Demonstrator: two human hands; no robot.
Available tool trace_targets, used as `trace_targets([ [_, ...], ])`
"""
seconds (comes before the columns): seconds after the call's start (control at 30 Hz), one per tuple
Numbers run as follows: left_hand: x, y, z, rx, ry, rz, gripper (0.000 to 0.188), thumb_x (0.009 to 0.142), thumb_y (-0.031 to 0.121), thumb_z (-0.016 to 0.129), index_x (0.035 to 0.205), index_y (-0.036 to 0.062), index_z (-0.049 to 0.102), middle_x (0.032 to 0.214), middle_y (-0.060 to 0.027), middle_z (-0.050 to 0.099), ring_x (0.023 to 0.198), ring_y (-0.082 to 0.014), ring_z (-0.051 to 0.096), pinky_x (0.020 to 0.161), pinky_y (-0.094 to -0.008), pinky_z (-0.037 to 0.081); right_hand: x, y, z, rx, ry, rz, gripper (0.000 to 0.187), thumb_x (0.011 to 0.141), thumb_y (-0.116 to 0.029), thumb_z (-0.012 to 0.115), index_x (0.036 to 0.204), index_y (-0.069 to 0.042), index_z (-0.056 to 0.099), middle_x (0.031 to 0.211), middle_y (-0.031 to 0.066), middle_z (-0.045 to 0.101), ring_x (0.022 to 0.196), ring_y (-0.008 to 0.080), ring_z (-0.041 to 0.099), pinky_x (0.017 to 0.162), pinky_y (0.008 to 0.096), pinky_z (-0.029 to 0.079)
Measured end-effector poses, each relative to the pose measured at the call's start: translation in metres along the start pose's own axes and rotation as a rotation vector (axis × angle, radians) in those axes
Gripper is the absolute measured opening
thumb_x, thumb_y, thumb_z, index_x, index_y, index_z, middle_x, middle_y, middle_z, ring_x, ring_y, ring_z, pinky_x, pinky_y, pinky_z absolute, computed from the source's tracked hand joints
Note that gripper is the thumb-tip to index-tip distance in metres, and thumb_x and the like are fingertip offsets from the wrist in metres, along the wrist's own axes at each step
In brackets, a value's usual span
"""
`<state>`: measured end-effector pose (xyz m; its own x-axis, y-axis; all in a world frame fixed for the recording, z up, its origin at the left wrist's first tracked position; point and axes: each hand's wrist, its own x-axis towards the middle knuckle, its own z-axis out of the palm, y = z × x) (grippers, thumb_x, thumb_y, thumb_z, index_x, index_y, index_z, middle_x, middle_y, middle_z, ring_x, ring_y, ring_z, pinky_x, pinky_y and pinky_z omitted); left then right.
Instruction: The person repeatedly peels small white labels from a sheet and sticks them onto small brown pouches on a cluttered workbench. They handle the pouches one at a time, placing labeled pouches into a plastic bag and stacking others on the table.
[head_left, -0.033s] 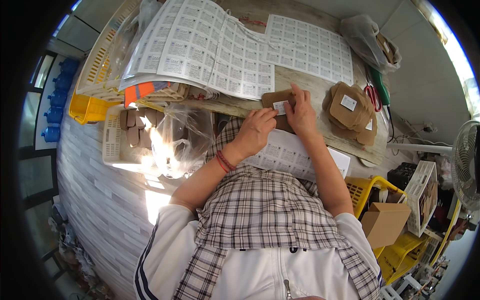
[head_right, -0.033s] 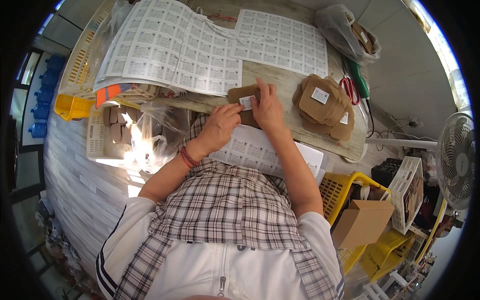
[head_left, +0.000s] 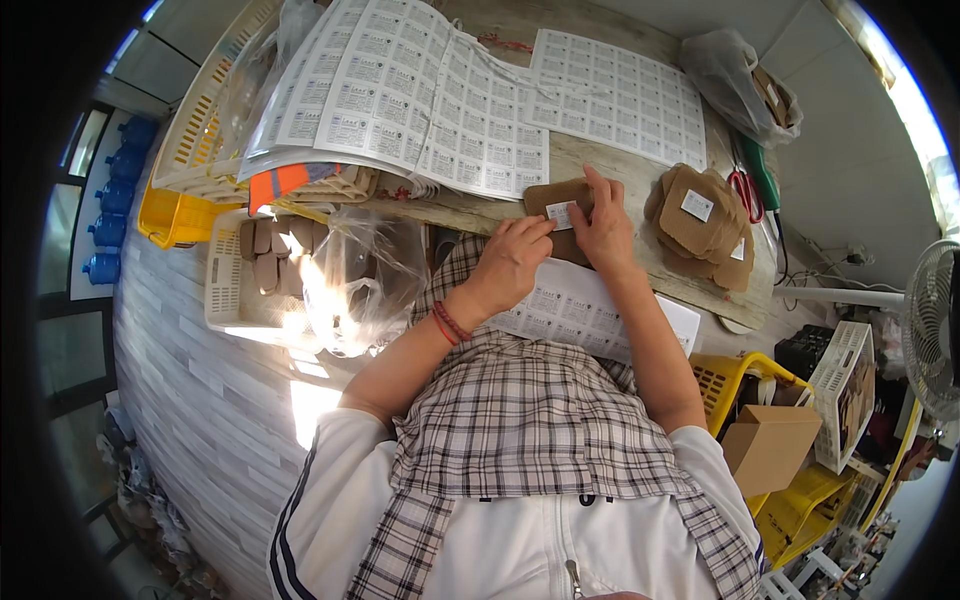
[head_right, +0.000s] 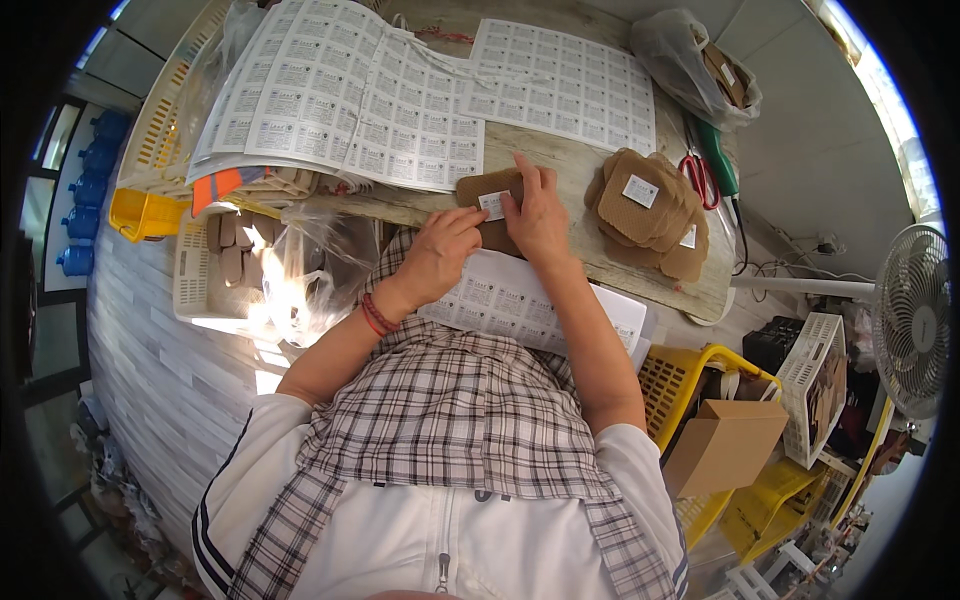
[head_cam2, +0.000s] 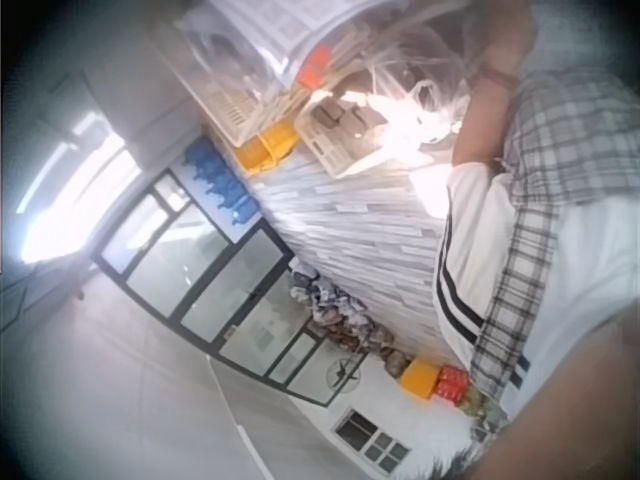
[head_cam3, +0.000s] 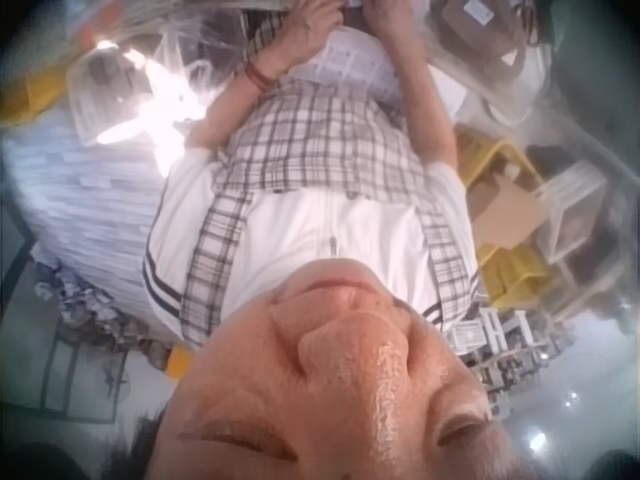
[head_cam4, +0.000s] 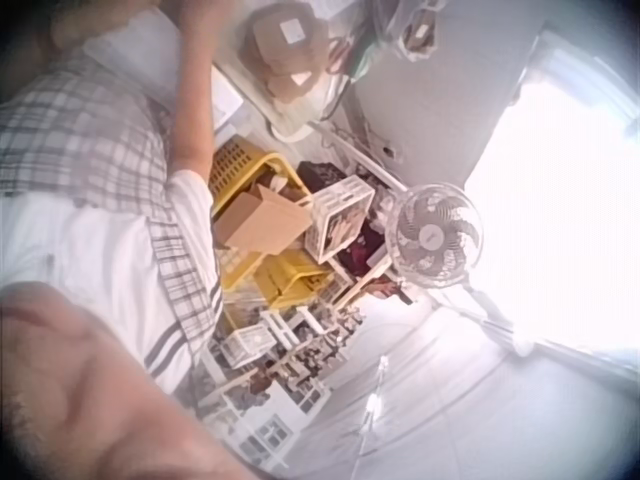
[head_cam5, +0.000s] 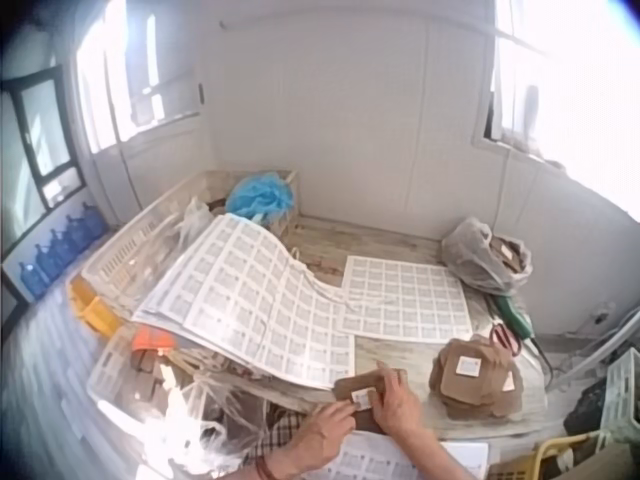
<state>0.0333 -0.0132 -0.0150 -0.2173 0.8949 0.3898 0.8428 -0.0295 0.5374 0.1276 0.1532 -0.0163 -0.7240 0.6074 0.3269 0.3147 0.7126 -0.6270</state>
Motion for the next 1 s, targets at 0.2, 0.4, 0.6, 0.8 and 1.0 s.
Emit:
trace_targets([
  [0.2,-0.002,0.0,0.002,0.009,0.004,0.016,0.008,0.086,0.005,0.054,0.086,-0.0002,0.06,0.133,-0.0179,0.058,0.124,-0.0341,0.051,0.103,-0.0461,0.038,-0.004,0.02,0.009,-0.001,0.105,-0.05,0.017,0.087,-0.009,0.068,0.104,-0.009,0.067,0.106,0.0099,0.059,0.084,0.0302,0.065,0.07,0.0393,0.054],
  [0.4,-0.002,0.001,0.001,-0.004,-0.018,-0.008,0.006,0.087,0.005,0.055,0.085,0.0001,0.059,0.135,-0.019,0.056,0.129,-0.0359,0.049,0.105,-0.0474,0.037,-0.003,0.022,0.01,0.126,0.132,0.023,0.011,0.084,-0.007,0.073,0.093,-0.005,0.067,0.099,0.0072,0.06,0.08,0.0222,0.065,0.068,0.0336,0.053],
  [0.6,-0.001,0.001,-0.002,-0.082,0.005,-0.015,0.011,0.089,0.007,0.05,0.085,-0.0004,0.057,0.138,-0.0222,0.051,0.131,-0.0383,0.045,0.107,-0.0486,0.034,-0.001,0.026,0.009,0.145,0.188,0.016,0.008,0.086,-0.011,0.069,0.09,-0.008,0.063,0.092,0.0064,0.062,0.073,0.0236,0.065,0.064,0.0355,0.052],
  [0.8,-0.001,0.007,-0.012,-0.087,0.009,-0.01,0.003,0.085,0.003,0.06,0.086,0.0004,0.06,0.138,-0.0215,0.052,0.129,-0.0384,0.047,0.105,-0.0451,0.038,-0.002,0.024,0.003,0.22,0.163,0.15,0.009,0.092,-0.012,0.063,0.098,-0.007,0.058,0.092,0.0125,0.065,0.08,0.0291,0.066,0.069,0.0401,0.051],
  [1.0,-0.001,-0.001,-0.007,-0.099,-0.017,0.048,0.004,0.086,0.005,0.06,0.089,0.0014,0.061,0.137,-0.0203,0.052,0.124,-0.0378,0.05,0.105,-0.0449,0.038,-0.001,0.033,0.008,0.277,0.225,0.167,0.012,0.096,-0.006,0.057,0.107,-0.003,0.054,0.088,0.0114,0.064,0.076,0.0206,0.06,0.071,0.0341,0.05],
])
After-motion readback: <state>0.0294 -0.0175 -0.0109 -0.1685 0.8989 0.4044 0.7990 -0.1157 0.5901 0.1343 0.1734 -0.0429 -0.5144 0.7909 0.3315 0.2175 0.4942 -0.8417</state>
